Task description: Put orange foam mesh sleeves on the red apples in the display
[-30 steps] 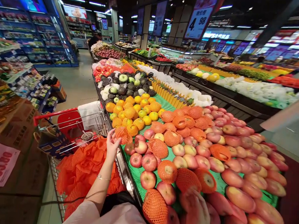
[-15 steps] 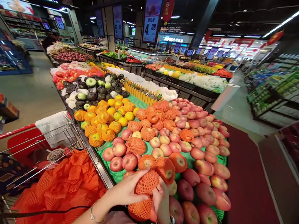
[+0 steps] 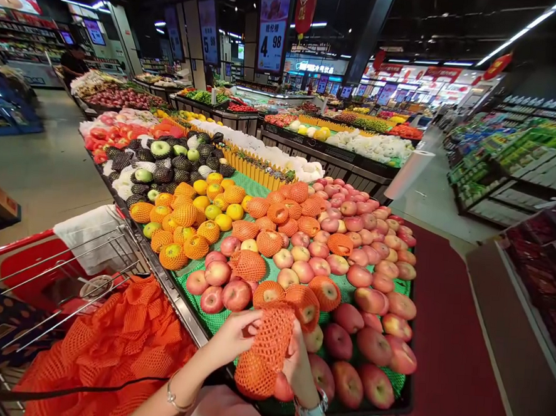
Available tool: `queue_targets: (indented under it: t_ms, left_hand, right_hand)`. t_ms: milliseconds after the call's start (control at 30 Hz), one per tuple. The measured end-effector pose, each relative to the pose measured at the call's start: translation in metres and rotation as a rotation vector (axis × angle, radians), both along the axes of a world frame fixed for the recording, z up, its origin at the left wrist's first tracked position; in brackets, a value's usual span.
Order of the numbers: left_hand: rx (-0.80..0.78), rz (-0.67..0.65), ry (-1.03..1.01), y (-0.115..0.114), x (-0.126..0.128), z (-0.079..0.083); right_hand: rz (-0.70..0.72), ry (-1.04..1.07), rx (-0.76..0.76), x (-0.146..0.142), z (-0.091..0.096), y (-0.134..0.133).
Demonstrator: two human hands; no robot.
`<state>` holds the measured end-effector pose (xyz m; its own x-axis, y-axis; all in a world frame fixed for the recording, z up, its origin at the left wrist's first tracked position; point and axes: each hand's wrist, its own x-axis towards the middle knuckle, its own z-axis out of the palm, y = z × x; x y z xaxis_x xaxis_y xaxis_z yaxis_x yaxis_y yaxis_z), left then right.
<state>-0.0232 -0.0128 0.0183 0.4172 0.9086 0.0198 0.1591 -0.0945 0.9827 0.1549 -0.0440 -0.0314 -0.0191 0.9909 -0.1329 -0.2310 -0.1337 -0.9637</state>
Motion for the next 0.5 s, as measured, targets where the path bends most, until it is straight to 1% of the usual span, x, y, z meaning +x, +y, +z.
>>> queue_targets:
  t_ms: [100, 167, 267, 400, 467, 500]
  left_hand:
    - [0.213, -0.02, 0.144, -0.001, -0.005, -0.004]
    - [0.28, -0.037, 0.191, -0.002, -0.006, -0.007]
    - [0.285, -0.021, 0.187, -0.002, -0.004, -0.007]
    - [0.265, -0.063, 0.173, -0.001, -0.004, -0.004]
    - [0.232, -0.078, 0.155, 0.001, -0.006, -0.008]
    - [0.204, -0.06, 0.127, 0.001, -0.007, -0.011]
  right_hand:
    - [0.121, -0.083, 0.021, 0.007, 0.005, 0.002]
    - [0.16, -0.164, 0.043, 0.01, 0.004, 0.004]
    - [0.171, -0.223, 0.041, 0.008, 0.001, 0.007]
    - [0.175, -0.106, 0.041, -0.004, 0.003, 0.01]
    - [0.147, -0.063, 0.072, -0.006, 0.008, 0.012]
    - [0.131, -0.066, 0.092, -0.006, 0.011, 0.015]
